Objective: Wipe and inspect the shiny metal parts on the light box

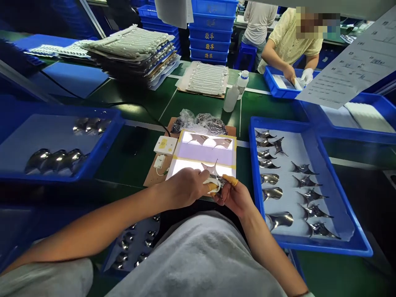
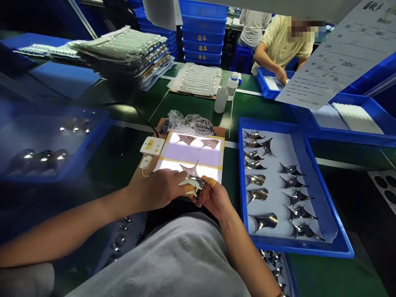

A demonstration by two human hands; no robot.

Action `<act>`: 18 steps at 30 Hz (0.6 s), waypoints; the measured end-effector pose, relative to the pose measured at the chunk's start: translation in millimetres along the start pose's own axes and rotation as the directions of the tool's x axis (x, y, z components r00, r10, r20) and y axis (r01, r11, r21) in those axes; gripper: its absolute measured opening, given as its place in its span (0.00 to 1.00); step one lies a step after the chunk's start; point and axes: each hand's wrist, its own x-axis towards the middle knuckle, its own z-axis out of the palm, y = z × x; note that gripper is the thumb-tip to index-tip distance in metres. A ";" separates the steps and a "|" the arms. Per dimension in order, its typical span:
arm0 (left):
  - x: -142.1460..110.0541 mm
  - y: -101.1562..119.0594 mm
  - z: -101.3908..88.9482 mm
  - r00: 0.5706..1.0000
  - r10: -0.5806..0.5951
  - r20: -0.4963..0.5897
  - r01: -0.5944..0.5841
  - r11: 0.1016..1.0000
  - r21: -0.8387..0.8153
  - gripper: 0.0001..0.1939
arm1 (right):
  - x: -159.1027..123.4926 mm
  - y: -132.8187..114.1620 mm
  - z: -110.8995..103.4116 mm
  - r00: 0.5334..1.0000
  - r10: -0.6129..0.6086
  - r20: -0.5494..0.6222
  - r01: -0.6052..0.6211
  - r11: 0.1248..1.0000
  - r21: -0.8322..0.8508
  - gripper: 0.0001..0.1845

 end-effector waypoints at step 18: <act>1.9 -0.5 -1.7 0.996 0.084 0.003 -0.084 0.993 0.081 0.11 | 2.1 0.6 -0.3 0.999 0.017 0.042 -0.016 1.000 -0.026 0.34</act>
